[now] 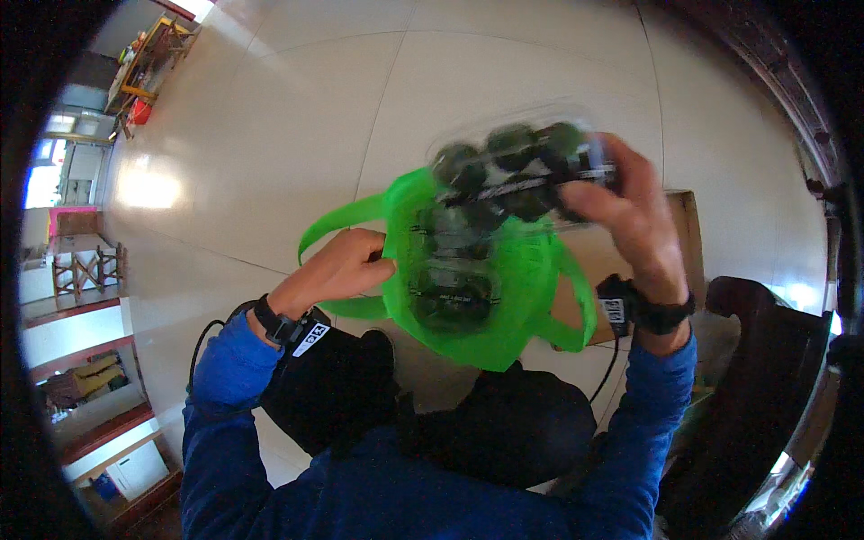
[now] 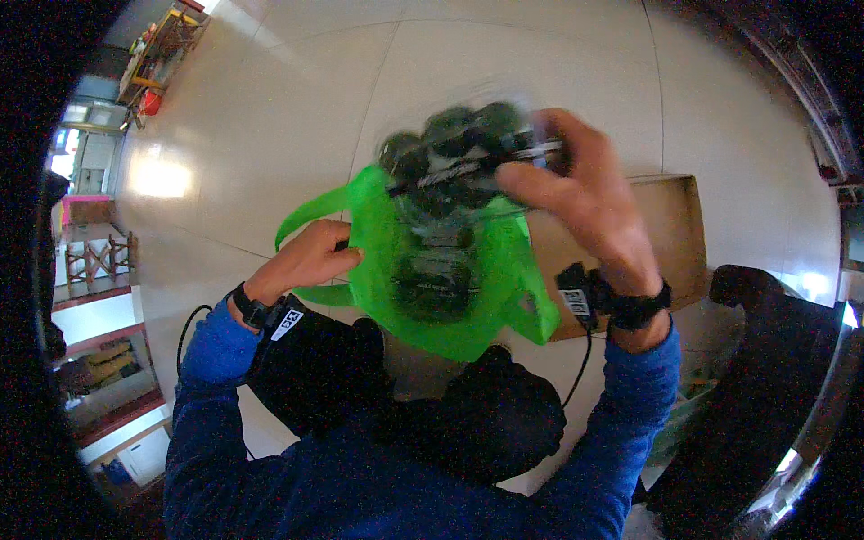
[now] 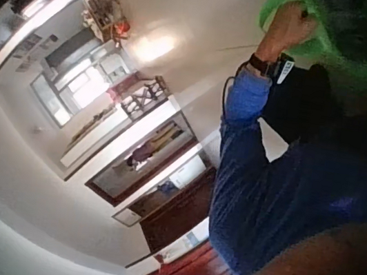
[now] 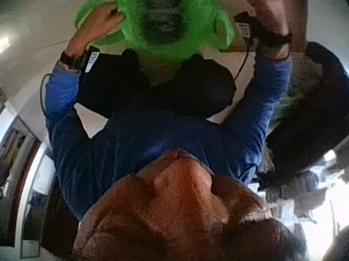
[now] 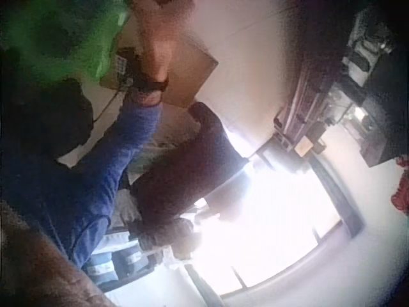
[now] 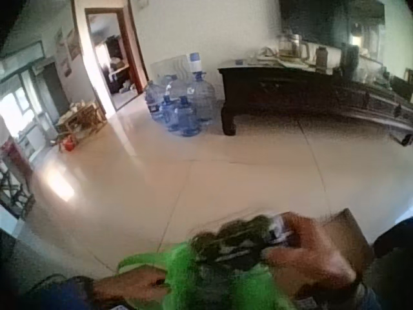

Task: The person packs prepackaged food containers into a black insulated bag and a green reusable bag, then folds a cardboard box. The person handles the containers one by one, places them into the bags, and finally folds the box flaps.

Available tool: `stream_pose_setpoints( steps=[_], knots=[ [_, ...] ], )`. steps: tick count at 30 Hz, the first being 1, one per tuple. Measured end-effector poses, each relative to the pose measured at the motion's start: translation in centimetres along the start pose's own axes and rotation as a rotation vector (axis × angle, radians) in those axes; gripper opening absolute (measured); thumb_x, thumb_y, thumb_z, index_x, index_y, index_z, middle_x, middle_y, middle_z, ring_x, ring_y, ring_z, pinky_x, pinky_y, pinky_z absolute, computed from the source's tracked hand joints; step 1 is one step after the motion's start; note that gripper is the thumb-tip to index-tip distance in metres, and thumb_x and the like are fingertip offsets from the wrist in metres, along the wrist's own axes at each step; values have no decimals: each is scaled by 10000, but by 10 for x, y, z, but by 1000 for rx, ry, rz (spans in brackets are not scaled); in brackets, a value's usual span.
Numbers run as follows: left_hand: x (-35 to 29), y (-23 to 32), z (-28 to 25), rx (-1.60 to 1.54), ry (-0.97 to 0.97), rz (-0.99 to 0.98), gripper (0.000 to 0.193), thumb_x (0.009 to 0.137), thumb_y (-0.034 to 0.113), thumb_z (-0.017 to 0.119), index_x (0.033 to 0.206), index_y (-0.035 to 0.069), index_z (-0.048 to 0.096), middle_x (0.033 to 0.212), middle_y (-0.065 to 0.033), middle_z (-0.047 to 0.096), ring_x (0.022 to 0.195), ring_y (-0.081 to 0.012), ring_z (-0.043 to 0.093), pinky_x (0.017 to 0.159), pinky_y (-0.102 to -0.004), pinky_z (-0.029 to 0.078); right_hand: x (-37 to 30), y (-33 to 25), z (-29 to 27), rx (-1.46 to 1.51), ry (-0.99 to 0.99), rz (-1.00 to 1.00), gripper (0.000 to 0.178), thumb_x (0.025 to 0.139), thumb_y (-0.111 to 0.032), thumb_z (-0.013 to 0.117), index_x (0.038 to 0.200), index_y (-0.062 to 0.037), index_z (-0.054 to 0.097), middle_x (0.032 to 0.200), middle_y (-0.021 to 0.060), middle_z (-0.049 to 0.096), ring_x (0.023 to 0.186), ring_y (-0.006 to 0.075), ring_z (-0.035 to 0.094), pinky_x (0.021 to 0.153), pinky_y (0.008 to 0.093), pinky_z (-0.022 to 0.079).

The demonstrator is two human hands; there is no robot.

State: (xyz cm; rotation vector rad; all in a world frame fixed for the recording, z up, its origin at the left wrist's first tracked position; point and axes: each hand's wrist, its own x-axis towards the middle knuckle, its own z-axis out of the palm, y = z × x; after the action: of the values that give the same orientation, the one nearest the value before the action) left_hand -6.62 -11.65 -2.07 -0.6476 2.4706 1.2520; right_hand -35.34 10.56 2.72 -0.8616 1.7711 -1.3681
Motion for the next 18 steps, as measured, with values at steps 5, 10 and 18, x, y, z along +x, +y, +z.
stream_pose_setpoints(
  steps=[5,10,18],
  knots=[
    [-3,-6,-5,35,37,-15,238,807,181,630,841,-53,658,692,-250,601,573,-341,560,577,-442,436,23,12,66,-524,-198,-7,535,792,-284,768,1176,54,616,984,163,706,891,245,687,798,363,549],
    [0,-16,-2,21,44,66,257,807,197,629,789,-60,630,695,-259,601,598,-382,580,587,-468,442,21,61,103,-567,-111,8,500,796,-262,736,1158,59,611,1000,279,696,974,444,675,877,482,537],
    [1,-20,3,78,70,95,284,788,212,636,721,-63,607,712,-282,617,649,-435,622,611,-500,473,26,156,118,-162,-23,9,648,836,-330,739,1318,61,550,1133,218,680,980,338,683,882,444,541]
  ],
)
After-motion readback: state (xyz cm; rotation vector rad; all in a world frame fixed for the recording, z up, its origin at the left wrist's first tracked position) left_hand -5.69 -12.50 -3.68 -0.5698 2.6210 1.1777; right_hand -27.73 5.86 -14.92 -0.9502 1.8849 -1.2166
